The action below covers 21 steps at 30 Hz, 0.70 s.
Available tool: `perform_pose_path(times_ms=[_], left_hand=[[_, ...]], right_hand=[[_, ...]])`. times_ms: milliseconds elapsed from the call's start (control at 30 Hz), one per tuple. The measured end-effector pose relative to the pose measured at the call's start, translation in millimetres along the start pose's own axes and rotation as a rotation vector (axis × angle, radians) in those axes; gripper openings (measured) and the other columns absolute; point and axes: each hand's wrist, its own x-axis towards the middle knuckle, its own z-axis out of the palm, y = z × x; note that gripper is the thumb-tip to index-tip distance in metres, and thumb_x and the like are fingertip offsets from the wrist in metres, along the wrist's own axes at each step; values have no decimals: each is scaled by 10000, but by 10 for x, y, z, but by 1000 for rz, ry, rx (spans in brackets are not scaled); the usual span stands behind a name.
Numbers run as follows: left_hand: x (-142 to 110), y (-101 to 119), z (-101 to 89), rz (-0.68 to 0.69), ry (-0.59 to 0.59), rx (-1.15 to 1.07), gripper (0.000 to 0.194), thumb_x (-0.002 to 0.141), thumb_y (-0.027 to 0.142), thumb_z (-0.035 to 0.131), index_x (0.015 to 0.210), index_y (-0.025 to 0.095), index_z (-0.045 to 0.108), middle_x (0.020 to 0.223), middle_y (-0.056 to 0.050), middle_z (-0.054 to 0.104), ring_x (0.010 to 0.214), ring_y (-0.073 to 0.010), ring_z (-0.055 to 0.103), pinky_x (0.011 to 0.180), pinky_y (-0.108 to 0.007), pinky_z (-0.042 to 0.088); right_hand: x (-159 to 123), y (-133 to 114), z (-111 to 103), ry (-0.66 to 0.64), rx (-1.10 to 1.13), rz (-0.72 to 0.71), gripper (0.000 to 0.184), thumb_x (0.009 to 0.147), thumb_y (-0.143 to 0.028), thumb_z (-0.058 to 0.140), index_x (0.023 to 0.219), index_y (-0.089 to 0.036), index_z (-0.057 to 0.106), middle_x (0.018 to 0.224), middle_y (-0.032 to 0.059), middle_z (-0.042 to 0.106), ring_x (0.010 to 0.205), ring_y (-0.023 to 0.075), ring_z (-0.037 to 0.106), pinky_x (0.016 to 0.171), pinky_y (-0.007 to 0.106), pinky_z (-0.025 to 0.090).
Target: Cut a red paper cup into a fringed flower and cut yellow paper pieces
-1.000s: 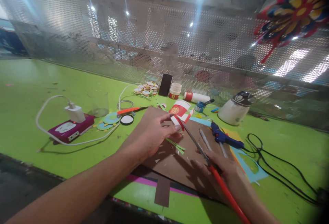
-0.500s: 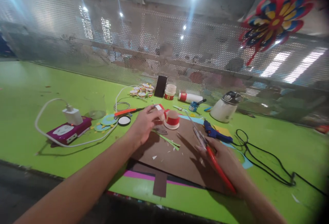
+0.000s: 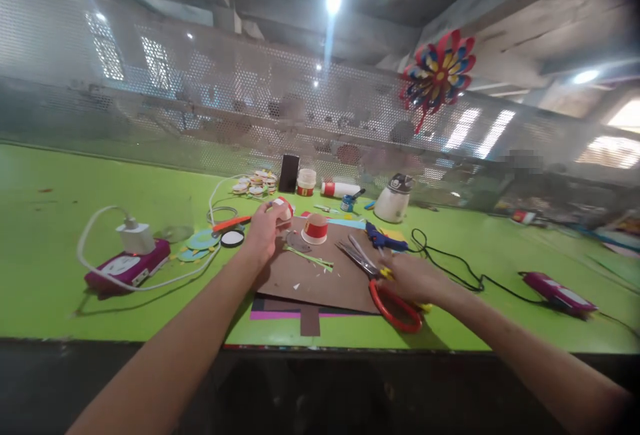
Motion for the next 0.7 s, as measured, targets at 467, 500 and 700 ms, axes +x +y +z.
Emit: perform_pose_path(times_ms=[467, 500, 700], left_hand=[[4, -53, -36, -95, -27, 12, 409, 608, 331, 811, 896, 157, 579, 773, -20, 658, 634, -123, 616, 623, -250, 473], [5, -55, -39, -119, -38, 8, 398, 622, 340, 805, 899, 155, 587, 778, -26, 662, 641, -131, 624, 617, -251, 472], [-36, -31, -25, -225, -107, -95, 352, 677, 378, 762, 920, 185, 595, 871, -28, 685, 711, -168, 669, 622, -278, 501]], right_hand=[[1378, -751, -366, 201, 246, -250, 320, 933, -355, 621, 1194, -170, 616, 1218, 64, 632, 1032, 243, 642, 861, 434, 551], [1407, -701, -336, 202, 294, -262, 319, 932, -359, 621, 1187, -166, 619, 1207, 58, 636, 1024, 245, 645, 855, 431, 553], [1440, -446, -153, 193, 615, -339, 296, 946, -356, 604, 1169, -161, 617, 1140, 62, 658, 935, 198, 665, 790, 391, 571]])
